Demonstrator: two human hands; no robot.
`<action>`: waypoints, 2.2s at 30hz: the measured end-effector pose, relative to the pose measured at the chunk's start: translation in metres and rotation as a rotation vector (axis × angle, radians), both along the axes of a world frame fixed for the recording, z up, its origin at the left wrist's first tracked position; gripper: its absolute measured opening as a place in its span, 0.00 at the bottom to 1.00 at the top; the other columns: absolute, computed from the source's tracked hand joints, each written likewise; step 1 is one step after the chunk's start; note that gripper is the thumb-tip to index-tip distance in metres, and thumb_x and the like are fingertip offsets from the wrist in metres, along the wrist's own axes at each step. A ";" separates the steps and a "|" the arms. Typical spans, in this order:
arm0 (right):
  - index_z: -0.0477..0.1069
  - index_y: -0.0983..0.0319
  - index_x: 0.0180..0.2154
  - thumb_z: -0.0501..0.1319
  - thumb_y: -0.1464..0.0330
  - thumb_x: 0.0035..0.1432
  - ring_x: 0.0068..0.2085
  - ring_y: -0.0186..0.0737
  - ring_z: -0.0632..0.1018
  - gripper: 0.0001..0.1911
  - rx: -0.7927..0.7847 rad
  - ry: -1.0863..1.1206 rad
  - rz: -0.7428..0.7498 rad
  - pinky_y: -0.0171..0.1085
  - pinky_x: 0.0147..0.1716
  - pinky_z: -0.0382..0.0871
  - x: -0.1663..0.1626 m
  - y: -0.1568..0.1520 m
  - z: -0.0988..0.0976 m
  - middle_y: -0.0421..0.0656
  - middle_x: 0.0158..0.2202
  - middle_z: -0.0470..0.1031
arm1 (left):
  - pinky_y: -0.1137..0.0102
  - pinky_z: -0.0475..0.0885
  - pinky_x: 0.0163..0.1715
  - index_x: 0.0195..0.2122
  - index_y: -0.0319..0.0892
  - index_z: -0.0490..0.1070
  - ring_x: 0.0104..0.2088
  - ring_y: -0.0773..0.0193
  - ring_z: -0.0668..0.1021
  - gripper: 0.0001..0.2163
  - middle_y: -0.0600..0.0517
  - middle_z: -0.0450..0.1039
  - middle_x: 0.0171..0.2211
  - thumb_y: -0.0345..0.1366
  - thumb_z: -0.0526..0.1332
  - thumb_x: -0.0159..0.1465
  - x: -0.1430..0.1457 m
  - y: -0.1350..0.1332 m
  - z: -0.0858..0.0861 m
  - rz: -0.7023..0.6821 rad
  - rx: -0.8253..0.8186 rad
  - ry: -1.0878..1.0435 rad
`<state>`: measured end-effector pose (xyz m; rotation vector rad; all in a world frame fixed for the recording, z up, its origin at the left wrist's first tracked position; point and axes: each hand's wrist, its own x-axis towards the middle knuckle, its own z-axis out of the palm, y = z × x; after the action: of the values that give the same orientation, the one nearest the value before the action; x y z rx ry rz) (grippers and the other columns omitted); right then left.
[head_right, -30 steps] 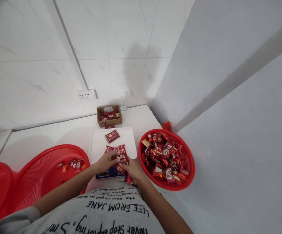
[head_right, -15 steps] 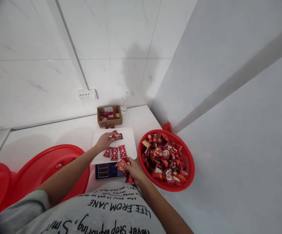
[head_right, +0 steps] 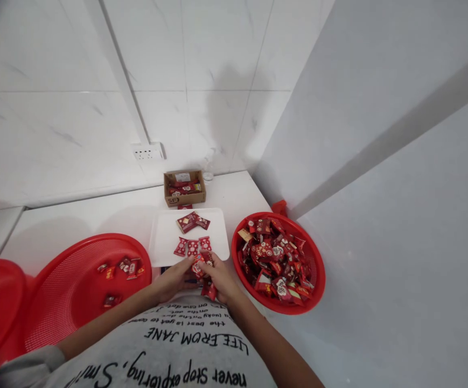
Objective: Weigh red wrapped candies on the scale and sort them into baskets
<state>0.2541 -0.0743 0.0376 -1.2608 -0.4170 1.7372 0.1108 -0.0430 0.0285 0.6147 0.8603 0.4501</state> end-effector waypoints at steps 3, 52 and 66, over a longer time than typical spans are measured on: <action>0.67 0.56 0.42 0.70 0.62 0.40 0.25 0.29 0.73 0.24 -0.004 -0.037 0.045 0.29 0.21 0.65 -0.005 -0.003 0.003 0.37 0.33 0.73 | 0.64 0.72 0.39 0.46 0.42 0.70 0.35 0.61 0.77 0.21 0.49 0.76 0.37 0.48 0.65 0.55 -0.006 -0.004 -0.001 -0.009 -0.013 -0.006; 0.69 0.63 0.35 0.63 0.56 0.54 0.34 0.43 0.80 0.16 -0.360 0.443 -0.027 0.45 0.41 0.72 0.009 -0.027 -0.034 0.44 0.29 0.78 | 0.80 0.55 0.11 0.21 0.39 0.63 0.12 0.76 0.61 0.11 0.59 0.62 0.13 0.36 0.60 0.58 -0.034 0.006 0.002 0.389 -0.169 0.200; 0.69 0.60 0.35 0.60 0.66 0.56 0.38 0.35 0.78 0.05 -0.003 0.037 0.037 0.38 0.37 0.75 0.035 0.028 -0.024 0.42 0.39 0.76 | 0.79 0.57 0.09 0.20 0.37 0.64 0.10 0.76 0.61 0.14 0.56 0.64 0.13 0.31 0.55 0.64 -0.036 0.008 0.013 0.451 -0.292 0.171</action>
<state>0.2894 -0.0463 0.0136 -1.2282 -0.4187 1.7897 0.0753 -0.0349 0.0420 0.1864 1.2098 0.6697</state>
